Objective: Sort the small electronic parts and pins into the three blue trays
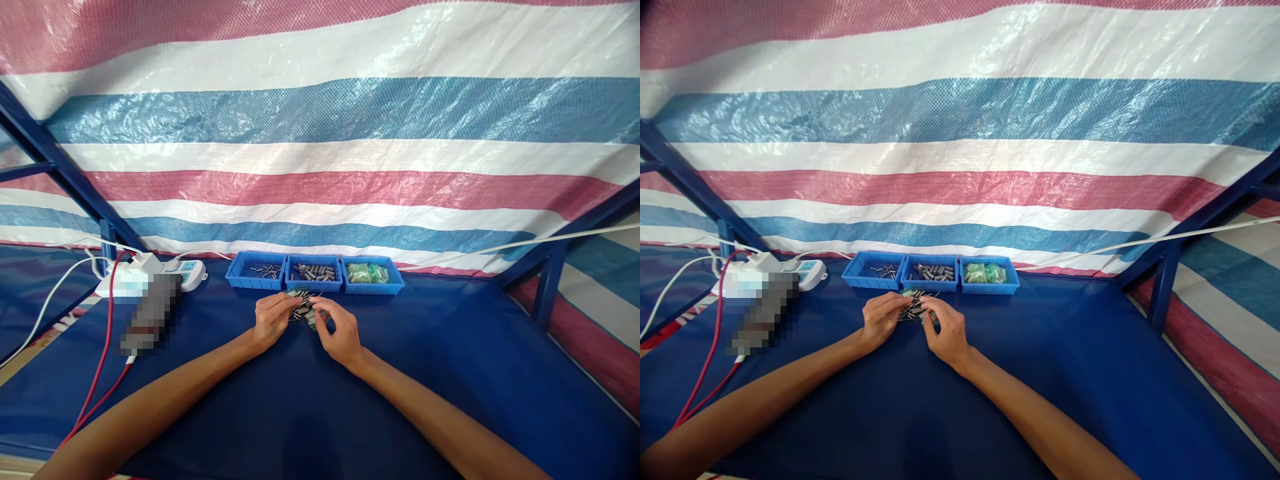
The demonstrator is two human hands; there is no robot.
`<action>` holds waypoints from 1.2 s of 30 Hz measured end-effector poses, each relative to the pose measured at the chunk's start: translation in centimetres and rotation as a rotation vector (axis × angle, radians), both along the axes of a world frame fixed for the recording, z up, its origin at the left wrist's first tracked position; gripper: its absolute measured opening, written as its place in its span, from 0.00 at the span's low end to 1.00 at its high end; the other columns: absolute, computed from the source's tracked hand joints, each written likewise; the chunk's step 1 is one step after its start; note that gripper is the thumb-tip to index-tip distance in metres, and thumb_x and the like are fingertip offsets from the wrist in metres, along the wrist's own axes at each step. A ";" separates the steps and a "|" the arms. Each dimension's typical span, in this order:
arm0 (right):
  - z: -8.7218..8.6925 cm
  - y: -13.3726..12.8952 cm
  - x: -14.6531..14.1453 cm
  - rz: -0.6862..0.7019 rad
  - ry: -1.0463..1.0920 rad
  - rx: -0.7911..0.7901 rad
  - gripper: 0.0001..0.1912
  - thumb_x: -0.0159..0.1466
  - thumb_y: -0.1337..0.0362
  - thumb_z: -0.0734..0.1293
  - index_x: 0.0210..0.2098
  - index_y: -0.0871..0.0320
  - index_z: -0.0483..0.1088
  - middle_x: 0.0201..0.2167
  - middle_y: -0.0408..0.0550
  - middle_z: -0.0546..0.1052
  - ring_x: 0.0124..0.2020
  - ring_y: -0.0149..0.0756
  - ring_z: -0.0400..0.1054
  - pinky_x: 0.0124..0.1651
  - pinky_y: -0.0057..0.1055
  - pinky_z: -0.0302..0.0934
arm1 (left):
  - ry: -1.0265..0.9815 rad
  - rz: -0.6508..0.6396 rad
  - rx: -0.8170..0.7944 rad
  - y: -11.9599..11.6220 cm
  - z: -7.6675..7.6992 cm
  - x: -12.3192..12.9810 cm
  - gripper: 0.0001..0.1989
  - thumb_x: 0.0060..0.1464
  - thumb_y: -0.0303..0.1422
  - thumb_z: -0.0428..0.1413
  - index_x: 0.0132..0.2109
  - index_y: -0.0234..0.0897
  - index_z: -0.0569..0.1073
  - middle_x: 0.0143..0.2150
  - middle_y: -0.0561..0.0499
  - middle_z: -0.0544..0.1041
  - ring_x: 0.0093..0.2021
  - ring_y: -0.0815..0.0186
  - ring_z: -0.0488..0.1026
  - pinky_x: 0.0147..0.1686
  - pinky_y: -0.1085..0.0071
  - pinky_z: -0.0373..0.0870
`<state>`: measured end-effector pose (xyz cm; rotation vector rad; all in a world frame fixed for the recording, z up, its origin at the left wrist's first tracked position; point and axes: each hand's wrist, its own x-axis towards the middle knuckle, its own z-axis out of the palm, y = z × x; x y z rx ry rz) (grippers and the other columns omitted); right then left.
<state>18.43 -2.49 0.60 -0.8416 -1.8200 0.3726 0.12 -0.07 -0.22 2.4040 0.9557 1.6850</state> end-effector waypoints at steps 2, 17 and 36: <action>0.1 0.0 0.0 -0.002 -0.005 -0.003 0.11 0.62 0.72 0.60 0.42 0.56 0.67 0.45 0.52 0.75 0.44 0.38 0.72 0.39 0.31 0.70 | 0.006 0.010 0.002 0.0 0.0 0.0 0.10 0.58 0.23 0.52 0.41 0.35 0.77 0.30 0.48 0.78 0.29 0.70 0.74 0.30 0.75 0.70; 0.2 -0.7 -0.6 -0.068 0.128 0.019 0.13 0.64 0.72 0.59 0.46 0.56 0.67 0.43 0.51 0.76 0.40 0.37 0.73 0.37 0.32 0.69 | -0.021 0.024 -0.020 0.3 0.1 0.1 0.09 0.56 0.23 0.55 0.41 0.36 0.76 0.33 0.50 0.79 0.32 0.70 0.75 0.33 0.76 0.71; 0.0 -0.4 -0.5 -0.065 0.156 -0.061 0.12 0.65 0.70 0.59 0.46 0.55 0.67 0.43 0.49 0.76 0.44 0.38 0.72 0.39 0.32 0.69 | 0.023 -0.017 0.019 0.2 0.0 0.0 0.12 0.56 0.21 0.53 0.44 0.37 0.76 0.34 0.49 0.78 0.33 0.70 0.75 0.33 0.76 0.72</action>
